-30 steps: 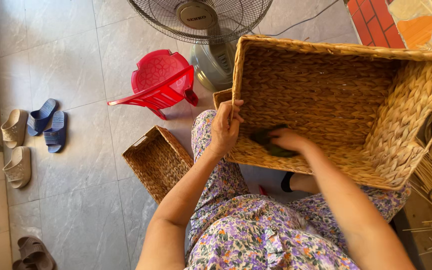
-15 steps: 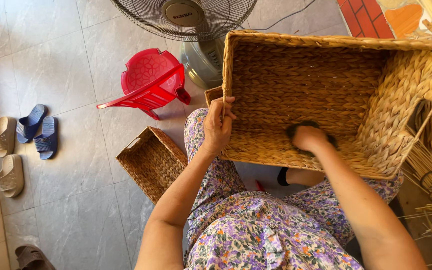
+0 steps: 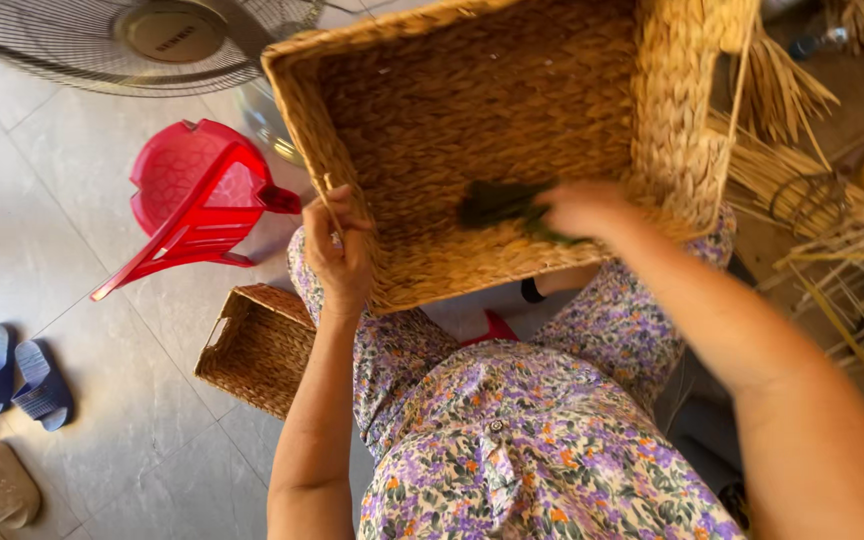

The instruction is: The person wipes the exterior and interior surfaces of a woven basket using a green cloth. They rotate the basket to reach different sides and continue wiping the inside walls and bottom.

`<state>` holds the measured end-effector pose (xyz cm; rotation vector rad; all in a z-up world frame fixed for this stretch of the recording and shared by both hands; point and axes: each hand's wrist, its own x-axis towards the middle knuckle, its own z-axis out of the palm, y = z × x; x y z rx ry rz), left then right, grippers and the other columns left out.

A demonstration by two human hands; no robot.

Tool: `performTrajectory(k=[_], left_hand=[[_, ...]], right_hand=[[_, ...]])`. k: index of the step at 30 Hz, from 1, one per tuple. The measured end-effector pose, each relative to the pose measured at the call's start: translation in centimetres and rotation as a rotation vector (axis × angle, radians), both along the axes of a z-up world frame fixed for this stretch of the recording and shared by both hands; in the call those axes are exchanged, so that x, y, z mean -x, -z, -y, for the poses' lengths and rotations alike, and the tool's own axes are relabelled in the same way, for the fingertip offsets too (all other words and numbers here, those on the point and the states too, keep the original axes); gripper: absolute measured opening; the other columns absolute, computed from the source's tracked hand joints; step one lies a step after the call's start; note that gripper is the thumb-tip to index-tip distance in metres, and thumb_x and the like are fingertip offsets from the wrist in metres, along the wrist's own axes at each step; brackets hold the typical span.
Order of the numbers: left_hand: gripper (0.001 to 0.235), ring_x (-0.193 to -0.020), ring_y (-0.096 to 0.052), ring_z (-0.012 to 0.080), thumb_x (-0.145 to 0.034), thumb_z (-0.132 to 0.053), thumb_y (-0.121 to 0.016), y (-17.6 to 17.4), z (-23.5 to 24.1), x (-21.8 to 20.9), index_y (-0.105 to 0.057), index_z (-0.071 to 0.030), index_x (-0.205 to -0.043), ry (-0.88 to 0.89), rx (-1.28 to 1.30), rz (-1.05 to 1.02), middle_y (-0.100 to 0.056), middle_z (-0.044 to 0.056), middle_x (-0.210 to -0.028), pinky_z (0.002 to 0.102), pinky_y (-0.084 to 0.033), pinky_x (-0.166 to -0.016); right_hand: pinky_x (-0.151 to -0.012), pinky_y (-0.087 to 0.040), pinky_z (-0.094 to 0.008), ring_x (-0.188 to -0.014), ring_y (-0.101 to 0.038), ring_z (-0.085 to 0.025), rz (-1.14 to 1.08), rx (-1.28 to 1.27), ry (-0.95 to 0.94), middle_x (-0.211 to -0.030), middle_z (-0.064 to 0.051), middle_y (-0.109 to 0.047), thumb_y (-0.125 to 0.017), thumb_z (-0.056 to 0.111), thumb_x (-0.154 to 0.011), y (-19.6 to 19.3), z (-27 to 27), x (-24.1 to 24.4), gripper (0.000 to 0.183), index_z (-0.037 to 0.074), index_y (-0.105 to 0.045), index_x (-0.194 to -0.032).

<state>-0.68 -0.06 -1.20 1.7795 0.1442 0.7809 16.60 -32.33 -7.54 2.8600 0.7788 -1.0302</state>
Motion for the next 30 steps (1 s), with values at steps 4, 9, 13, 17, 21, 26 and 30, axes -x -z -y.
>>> performTrajectory(k=[4,9,13,17,21,26,30], left_hand=[[0.034,-0.081,-0.067,0.0157,-0.084,0.016,-0.042,-0.1,0.0,-0.2,-0.054,0.003,-0.113,-0.005,-0.038,-0.024,-0.063,0.013,-0.115,0.029,-0.056,-0.081],[0.03,-0.081,-0.066,0.016,-0.083,0.015,-0.041,-0.2,-0.1,-0.2,-0.052,0.003,-0.108,-0.009,-0.068,0.001,-0.064,0.016,-0.125,0.03,-0.056,-0.082],[0.029,-0.08,-0.068,0.0164,-0.083,0.015,-0.042,-0.3,-0.1,-0.1,-0.052,0.003,-0.107,-0.023,-0.084,-0.013,-0.066,0.016,-0.124,0.03,-0.056,-0.082],[0.029,-0.079,-0.066,0.0161,-0.082,0.016,-0.039,0.1,-0.2,0.0,-0.052,0.003,-0.105,-0.034,-0.078,-0.005,-0.065,0.017,-0.125,0.029,-0.055,-0.084],[0.029,-0.079,-0.065,0.0147,-0.082,0.016,-0.039,0.6,-0.1,-0.1,-0.052,0.003,-0.104,-0.012,-0.014,0.018,-0.065,0.017,-0.125,0.029,-0.054,-0.086],[0.03,-0.082,-0.065,0.0146,-0.082,0.018,-0.041,-0.4,0.0,0.0,-0.052,0.002,-0.104,0.009,-0.001,0.003,-0.066,0.016,-0.125,0.03,-0.054,-0.09],[0.035,-0.083,-0.062,0.0132,-0.082,0.019,-0.041,-2.6,0.3,-0.5,-0.054,0.002,-0.109,0.125,0.163,0.009,-0.064,0.013,-0.124,0.027,-0.054,-0.085]], right_hand=[[-0.1,-0.051,-0.049,-0.126,-0.06,-0.038,0.136,0.168,0.166,-0.145,-0.021,-0.057,-0.056,0.031,-0.093,-1.0,5.7,-2.5,0.048,0.02,-0.065,-0.138],[-0.088,-0.058,-0.047,-0.105,-0.072,-0.033,-0.118,0.057,0.09,-0.115,-0.021,-0.072,-0.059,0.023,-0.089,1.2,-3.5,1.5,0.04,0.001,-0.076,-0.118],[-0.091,-0.057,-0.045,-0.099,-0.074,-0.035,-0.391,-0.583,-0.097,-0.113,-0.021,-0.076,-0.064,0.032,-0.09,0.6,-14.5,8.6,0.042,0.007,-0.074,-0.122],[-0.092,-0.053,-0.049,-0.107,-0.066,-0.04,-0.295,-0.762,-0.197,-0.116,-0.024,-0.069,-0.067,0.034,-0.087,0.3,-16.1,10.2,0.047,0.01,-0.068,-0.128],[-0.093,-0.055,-0.049,-0.113,-0.068,-0.031,-0.128,-0.217,-0.025,-0.124,-0.011,-0.071,-0.062,0.034,-0.088,-1.0,-6.7,5.3,0.047,0.025,-0.067,-0.134],[-0.09,-0.056,-0.051,-0.117,-0.066,-0.033,0.18,0.034,0.173,-0.13,-0.013,-0.066,-0.058,0.031,-0.093,-3.2,5.8,0.8,0.042,0.024,-0.068,-0.134],[-0.088,-0.055,-0.051,-0.111,-0.067,-0.038,0.322,-0.033,0.184,-0.123,-0.018,-0.069,-0.064,0.034,-0.09,-2.5,8.2,-0.1,0.042,0.019,-0.072,-0.128]])
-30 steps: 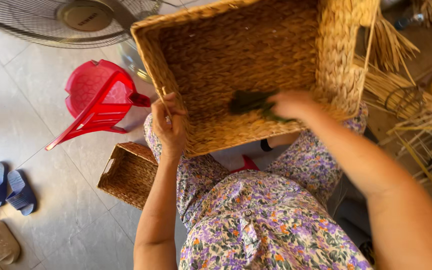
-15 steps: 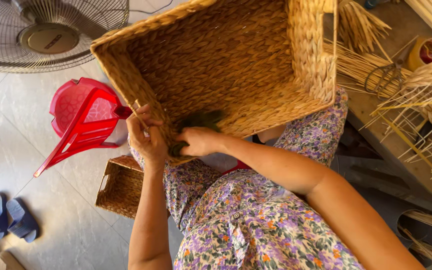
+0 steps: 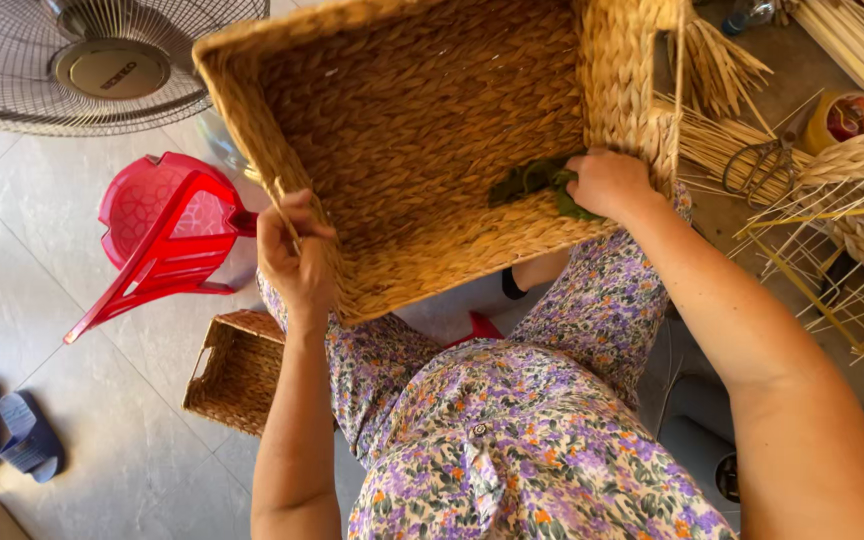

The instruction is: The person wipes the exterior and interior surfaces of a woven basket using a green cloth. They rotate the basket to reach different sides and continue wiping the inside walls and bottom.

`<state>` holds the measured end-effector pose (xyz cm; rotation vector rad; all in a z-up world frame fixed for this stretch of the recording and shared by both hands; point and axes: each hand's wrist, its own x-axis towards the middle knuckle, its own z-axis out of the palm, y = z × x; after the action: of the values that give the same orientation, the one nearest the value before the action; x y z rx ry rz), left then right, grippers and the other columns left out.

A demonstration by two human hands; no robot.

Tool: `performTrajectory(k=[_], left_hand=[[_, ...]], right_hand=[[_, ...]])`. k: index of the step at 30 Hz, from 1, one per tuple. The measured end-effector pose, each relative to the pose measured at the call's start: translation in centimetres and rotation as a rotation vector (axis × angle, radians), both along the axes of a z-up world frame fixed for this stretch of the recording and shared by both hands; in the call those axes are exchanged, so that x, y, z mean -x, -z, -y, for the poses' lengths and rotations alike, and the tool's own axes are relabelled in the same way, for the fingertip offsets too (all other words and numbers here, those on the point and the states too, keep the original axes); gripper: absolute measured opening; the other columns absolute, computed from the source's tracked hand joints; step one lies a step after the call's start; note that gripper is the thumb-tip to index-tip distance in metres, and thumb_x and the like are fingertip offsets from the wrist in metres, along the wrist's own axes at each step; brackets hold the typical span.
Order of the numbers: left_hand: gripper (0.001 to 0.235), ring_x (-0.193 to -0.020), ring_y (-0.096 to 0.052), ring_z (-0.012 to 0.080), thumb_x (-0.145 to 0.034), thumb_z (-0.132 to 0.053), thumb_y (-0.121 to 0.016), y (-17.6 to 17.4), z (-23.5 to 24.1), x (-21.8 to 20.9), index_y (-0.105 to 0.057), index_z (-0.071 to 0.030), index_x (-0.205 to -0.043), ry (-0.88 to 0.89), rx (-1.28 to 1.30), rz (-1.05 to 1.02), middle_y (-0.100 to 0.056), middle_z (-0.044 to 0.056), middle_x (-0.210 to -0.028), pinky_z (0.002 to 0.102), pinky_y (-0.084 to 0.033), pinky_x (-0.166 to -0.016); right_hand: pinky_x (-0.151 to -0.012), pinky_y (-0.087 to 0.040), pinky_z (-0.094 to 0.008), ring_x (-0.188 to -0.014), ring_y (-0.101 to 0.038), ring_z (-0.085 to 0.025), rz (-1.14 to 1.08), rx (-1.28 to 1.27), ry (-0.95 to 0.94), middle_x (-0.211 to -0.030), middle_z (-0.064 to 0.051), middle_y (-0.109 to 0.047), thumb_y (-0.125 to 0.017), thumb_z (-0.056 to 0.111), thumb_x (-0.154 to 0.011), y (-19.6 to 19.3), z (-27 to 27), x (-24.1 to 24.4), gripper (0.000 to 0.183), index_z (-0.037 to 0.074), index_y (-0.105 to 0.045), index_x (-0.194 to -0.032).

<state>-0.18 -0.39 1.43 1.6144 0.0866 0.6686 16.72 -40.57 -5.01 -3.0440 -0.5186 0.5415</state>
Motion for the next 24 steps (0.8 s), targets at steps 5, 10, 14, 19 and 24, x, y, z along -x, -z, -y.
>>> performTrajectory(k=[5,10,14,19,24], left_hand=[[0.037,-0.079,-0.058,0.0113,-0.08,0.019,-0.038,-4.9,0.4,-1.5,-0.053,0.0,-0.108,0.167,0.208,-0.006,-0.063,0.014,-0.126,0.023,-0.051,-0.076],[0.038,-0.081,-0.059,0.0116,-0.08,0.02,-0.038,-12.2,0.4,-2.0,-0.055,0.002,-0.109,0.299,0.084,0.015,-0.063,0.014,-0.125,0.024,-0.052,-0.077],[0.034,-0.08,-0.06,0.0101,-0.084,0.02,-0.043,-19.4,-0.6,-0.7,-0.055,0.003,-0.112,0.42,-0.143,0.016,-0.065,0.014,-0.121,0.022,-0.053,-0.075],[0.026,-0.08,-0.066,0.0116,-0.084,0.016,-0.047,-27.0,-0.5,-2.3,-0.058,0.005,-0.105,0.477,-0.566,0.031,-0.069,0.013,-0.115,0.024,-0.055,-0.074],[0.026,-0.087,-0.072,0.0169,-0.093,0.013,-0.057,-30.5,1.6,-6.3,-0.066,0.003,-0.116,0.594,-0.991,0.173,-0.07,0.009,-0.103,0.031,-0.058,-0.077]], right_hand=[[-0.093,-0.053,-0.05,-0.107,-0.067,-0.043,-0.018,-0.269,0.062,-0.114,-0.024,-0.072,-0.069,0.036,-0.089,-1.2,0.8,-0.8,0.044,0.011,-0.073,-0.125],[-0.087,-0.054,-0.041,-0.099,-0.071,-0.037,-0.043,-0.593,0.132,-0.109,-0.025,-0.074,-0.072,0.03,-0.091,-8.0,2.0,1.0,0.044,0.003,-0.071,-0.126],[-0.086,-0.054,-0.035,-0.098,-0.072,-0.026,0.091,-0.803,0.116,-0.11,-0.019,-0.075,-0.07,0.024,-0.094,-13.6,1.5,3.7,0.041,0.006,-0.07,-0.131],[-0.083,-0.054,-0.037,-0.096,-0.071,-0.03,0.163,-0.762,0.107,-0.116,-0.019,-0.073,-0.068,0.025,-0.095,-13.7,0.4,6.0,0.05,0.01,-0.063,-0.142],[-0.099,-0.049,-0.048,-0.118,-0.061,-0.046,0.1,-0.607,0.0,-0.133,-0.026,-0.063,-0.068,0.026,-0.089,-6.8,0.0,8.4,0.051,0.009,-0.063,-0.137]])
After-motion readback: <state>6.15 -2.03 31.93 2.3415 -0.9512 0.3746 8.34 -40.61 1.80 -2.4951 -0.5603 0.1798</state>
